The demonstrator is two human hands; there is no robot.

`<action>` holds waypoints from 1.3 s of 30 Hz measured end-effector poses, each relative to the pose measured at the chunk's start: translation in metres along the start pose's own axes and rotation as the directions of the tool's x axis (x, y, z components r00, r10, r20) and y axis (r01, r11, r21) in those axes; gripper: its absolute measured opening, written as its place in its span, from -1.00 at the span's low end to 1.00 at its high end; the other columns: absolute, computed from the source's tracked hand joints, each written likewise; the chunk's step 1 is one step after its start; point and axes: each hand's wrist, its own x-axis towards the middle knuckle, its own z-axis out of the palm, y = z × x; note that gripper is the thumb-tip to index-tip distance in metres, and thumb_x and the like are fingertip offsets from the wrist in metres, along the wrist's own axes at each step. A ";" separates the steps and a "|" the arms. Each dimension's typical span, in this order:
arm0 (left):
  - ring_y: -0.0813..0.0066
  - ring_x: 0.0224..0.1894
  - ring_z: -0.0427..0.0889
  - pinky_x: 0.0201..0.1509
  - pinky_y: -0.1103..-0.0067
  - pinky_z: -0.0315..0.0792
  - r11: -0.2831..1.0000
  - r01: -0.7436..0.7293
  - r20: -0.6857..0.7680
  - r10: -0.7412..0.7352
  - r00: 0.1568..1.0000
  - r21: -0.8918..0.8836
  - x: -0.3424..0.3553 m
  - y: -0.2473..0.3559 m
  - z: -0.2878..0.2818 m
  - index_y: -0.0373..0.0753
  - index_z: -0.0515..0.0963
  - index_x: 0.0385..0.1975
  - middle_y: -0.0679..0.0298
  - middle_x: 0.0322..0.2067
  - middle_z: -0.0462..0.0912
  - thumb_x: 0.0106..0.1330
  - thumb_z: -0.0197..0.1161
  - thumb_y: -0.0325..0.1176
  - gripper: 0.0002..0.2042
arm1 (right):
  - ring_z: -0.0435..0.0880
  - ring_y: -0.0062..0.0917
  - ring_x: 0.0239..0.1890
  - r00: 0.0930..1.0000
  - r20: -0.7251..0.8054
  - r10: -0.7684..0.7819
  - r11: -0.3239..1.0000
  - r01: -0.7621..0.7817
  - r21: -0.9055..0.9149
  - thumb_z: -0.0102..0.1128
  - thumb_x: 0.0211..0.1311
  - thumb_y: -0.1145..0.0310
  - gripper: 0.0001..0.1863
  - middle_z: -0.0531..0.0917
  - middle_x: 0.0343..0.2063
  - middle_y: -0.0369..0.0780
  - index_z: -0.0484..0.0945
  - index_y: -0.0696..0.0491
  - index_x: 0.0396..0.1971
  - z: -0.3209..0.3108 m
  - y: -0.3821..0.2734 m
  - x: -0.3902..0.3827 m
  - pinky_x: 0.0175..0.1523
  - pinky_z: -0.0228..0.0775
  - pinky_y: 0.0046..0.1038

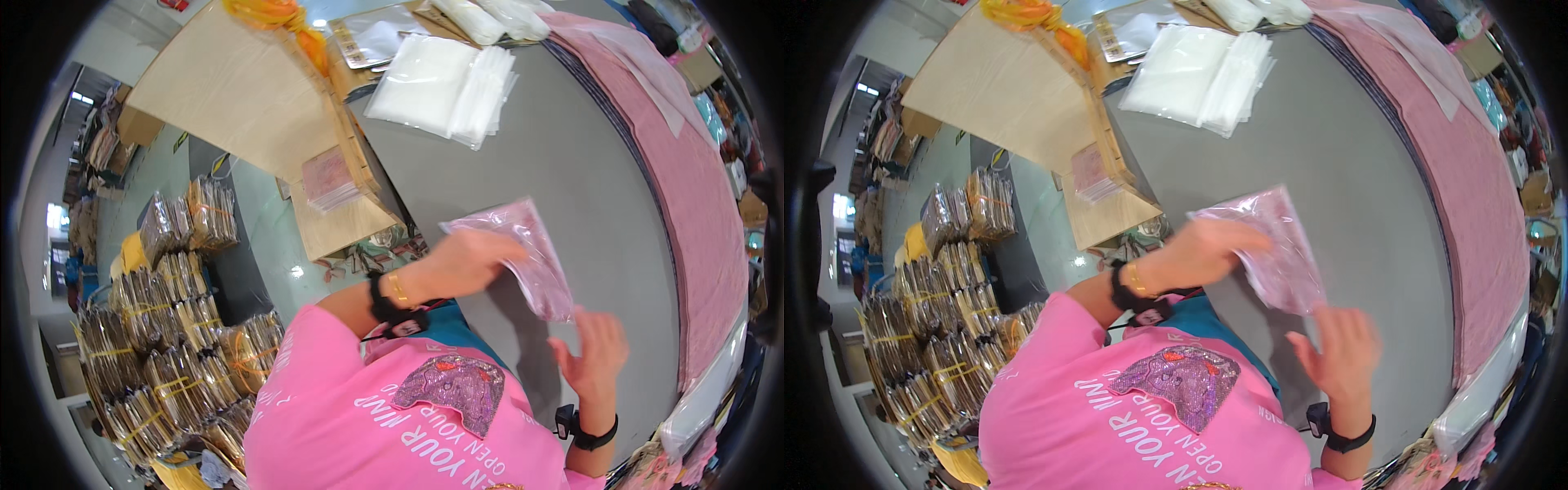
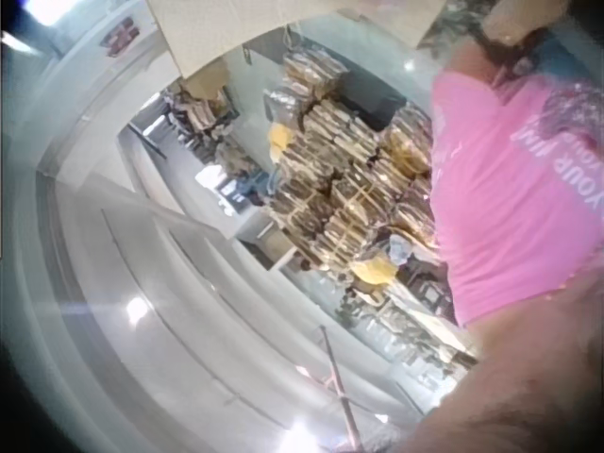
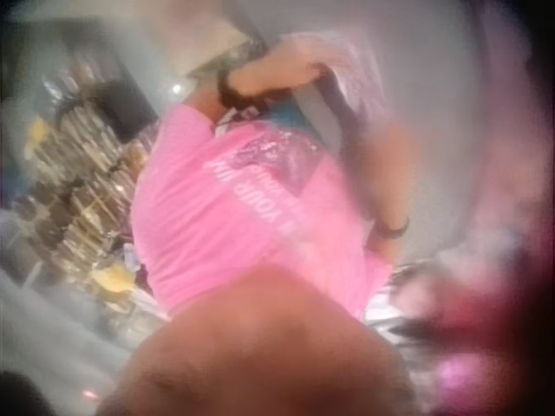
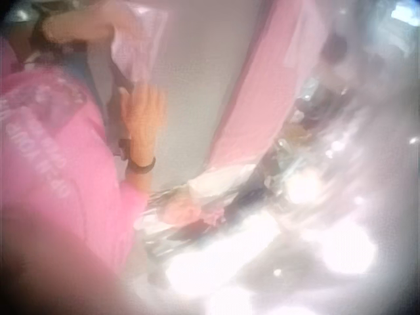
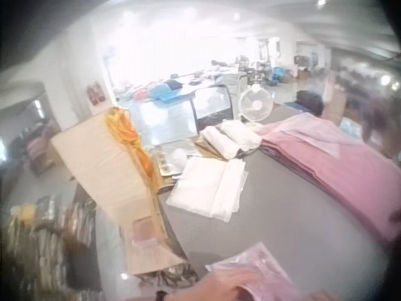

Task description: The person repeatedly folds pink towels on a table and places each folded towel into a clear plastic bag. The person handles the towels and bags by hand, repeating the same folding and packaging steps throughout the clip.

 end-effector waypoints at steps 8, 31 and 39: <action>0.29 0.17 0.62 0.27 0.31 0.54 0.556 -0.248 -0.600 -0.783 0.163 -0.793 -0.193 -0.090 -0.178 -0.35 0.45 0.24 0.12 0.16 0.61 0.52 0.19 -0.39 -0.64 | 0.58 -0.27 -0.42 0.799 0.105 0.591 0.788 -0.601 0.137 0.30 0.16 0.61 -0.90 0.59 -0.49 -0.14 0.63 0.10 -0.34 0.006 -0.061 -0.147 -0.24 0.42 -0.26; 0.45 -0.38 0.56 -0.23 0.50 0.53 0.437 0.342 -0.144 -0.765 0.628 -0.832 -0.321 -0.471 -0.140 0.00 0.53 0.01 0.36 -0.37 0.55 0.42 0.28 -0.31 -0.79 | 0.64 -0.15 -0.46 0.805 0.106 0.583 0.810 -0.566 -0.156 0.37 0.28 0.33 -0.87 0.66 -0.53 -0.13 0.68 0.05 -0.41 0.010 -0.004 -0.119 -0.37 0.44 -0.17; 0.29 -0.22 0.67 -0.06 0.43 0.64 0.792 0.510 -0.898 -0.432 0.081 -0.335 -0.195 -0.305 -0.254 -0.43 0.62 -0.03 0.12 -0.23 0.67 0.59 0.02 -0.09 -0.55 | 0.71 -0.21 -0.24 0.276 -0.612 0.741 0.305 -0.951 -0.059 0.31 0.29 0.28 -0.85 0.73 -0.31 -0.16 0.71 0.04 -0.30 -0.037 0.207 -0.238 -0.12 0.53 -0.24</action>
